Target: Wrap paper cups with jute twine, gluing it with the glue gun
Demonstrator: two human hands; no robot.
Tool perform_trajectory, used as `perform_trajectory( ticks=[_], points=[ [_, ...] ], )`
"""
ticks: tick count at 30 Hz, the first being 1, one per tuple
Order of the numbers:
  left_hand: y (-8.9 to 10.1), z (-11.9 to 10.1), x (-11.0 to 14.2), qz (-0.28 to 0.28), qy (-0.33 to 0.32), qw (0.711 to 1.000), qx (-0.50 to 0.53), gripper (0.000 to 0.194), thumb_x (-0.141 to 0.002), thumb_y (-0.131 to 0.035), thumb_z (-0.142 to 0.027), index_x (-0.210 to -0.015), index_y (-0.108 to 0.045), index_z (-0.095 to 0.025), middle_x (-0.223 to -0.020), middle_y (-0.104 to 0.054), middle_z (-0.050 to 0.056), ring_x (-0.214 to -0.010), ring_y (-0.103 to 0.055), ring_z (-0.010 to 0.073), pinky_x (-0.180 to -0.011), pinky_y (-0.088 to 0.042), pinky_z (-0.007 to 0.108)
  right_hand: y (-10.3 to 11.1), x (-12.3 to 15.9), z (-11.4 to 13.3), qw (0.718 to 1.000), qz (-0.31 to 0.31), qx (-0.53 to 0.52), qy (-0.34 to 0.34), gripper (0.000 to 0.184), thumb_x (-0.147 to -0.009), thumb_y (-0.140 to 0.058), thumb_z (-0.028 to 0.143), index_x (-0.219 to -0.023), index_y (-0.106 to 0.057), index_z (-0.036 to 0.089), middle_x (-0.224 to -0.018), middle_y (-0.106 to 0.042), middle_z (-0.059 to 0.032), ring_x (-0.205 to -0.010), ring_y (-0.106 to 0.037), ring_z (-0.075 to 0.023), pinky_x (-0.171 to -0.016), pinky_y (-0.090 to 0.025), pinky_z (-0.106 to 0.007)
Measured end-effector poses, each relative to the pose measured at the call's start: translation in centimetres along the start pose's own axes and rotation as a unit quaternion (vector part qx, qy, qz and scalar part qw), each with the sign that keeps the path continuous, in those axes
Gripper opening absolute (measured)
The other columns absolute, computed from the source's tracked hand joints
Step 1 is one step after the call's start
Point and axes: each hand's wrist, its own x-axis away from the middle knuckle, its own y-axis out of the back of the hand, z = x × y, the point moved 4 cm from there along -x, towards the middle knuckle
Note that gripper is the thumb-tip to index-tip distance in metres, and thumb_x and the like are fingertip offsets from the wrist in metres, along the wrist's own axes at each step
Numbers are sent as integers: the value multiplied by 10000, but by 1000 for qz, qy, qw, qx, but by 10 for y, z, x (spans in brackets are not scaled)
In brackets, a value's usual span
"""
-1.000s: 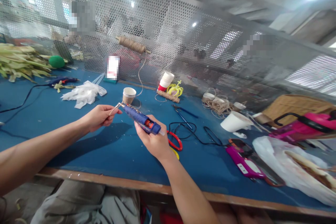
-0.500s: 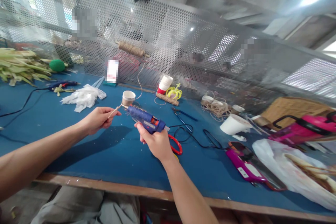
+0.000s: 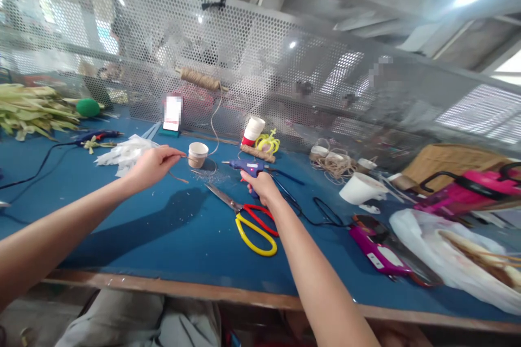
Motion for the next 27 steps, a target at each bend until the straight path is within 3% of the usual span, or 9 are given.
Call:
perform_trajectory(
  ticks=[6,12,15,17,18,20,22,27],
  points=[
    [5,-9,-20,-10,-31,997,-75,203,-781,-481,-170,-870,-662,-149,-837,-672,64,-740,-584,165,-689,-424,270,6,-24,-12,995,-43,94,-3,226,-670,-643,321,-605,-567,118,-467,-552,-23,-437,-528,-114,-448,-426,-219],
    [7,-9,-35,-4,-31,996,-89,147,-764,-518,-175,-804,-653,-133,-696,-661,40,-628,-566,134,-603,-414,233,15,-30,-4,966,-91,241,27,186,-621,-671,284,-582,-625,108,-651,-655,-144,-790,-622,-247,-641,-435,-259],
    [8,-13,-42,5,-74,992,-103,149,-766,-515,-165,-793,-659,-139,-756,-674,46,-680,-580,137,-629,-416,230,12,-25,21,953,-91,280,70,152,-633,-661,255,-608,-648,106,-787,-666,-174,-900,-589,-277,-724,-418,-299],
    [7,-17,-49,22,-108,987,-118,158,-771,-512,-166,-798,-666,-142,-800,-679,52,-727,-588,144,-661,-418,233,3,-20,48,950,-62,279,122,163,-676,-630,301,-661,-672,144,-812,-677,-116,-867,-596,-228,-735,-415,-282],
    [5,-19,-53,34,-124,983,-130,163,-771,-512,-163,-806,-670,-143,-816,-678,55,-749,-589,148,-676,-418,235,-4,-17,64,949,-34,271,159,171,-695,-613,328,-711,-683,172,-800,-682,-71,-814,-604,-190,-716,-421,-261],
    [-1,-24,-61,54,-157,974,-155,179,-778,-505,-169,-819,-677,-146,-804,-672,55,-735,-586,146,-670,-417,233,-23,-8,99,927,52,219,301,207,-722,-588,337,-794,-690,172,-783,-681,-50,-735,-604,-164,-652,-433,-251],
    [-8,-27,-69,71,-183,963,-185,182,-776,-510,-173,-826,-683,-148,-798,-662,55,-730,-582,144,-663,-415,228,-39,-3,124,903,100,196,370,188,-703,-610,310,-794,-694,167,-767,-680,-40,-686,-597,-147,-612,-428,-241],
    [-23,-27,-87,102,-247,928,-260,199,-780,-503,-193,-851,-687,-165,-782,-638,50,-708,-574,142,-626,-405,227,-63,-13,138,881,98,297,356,110,-658,-636,216,-695,-692,129,-602,-637,-15,-574,-544,-115,-512,-353,-210]
  ],
)
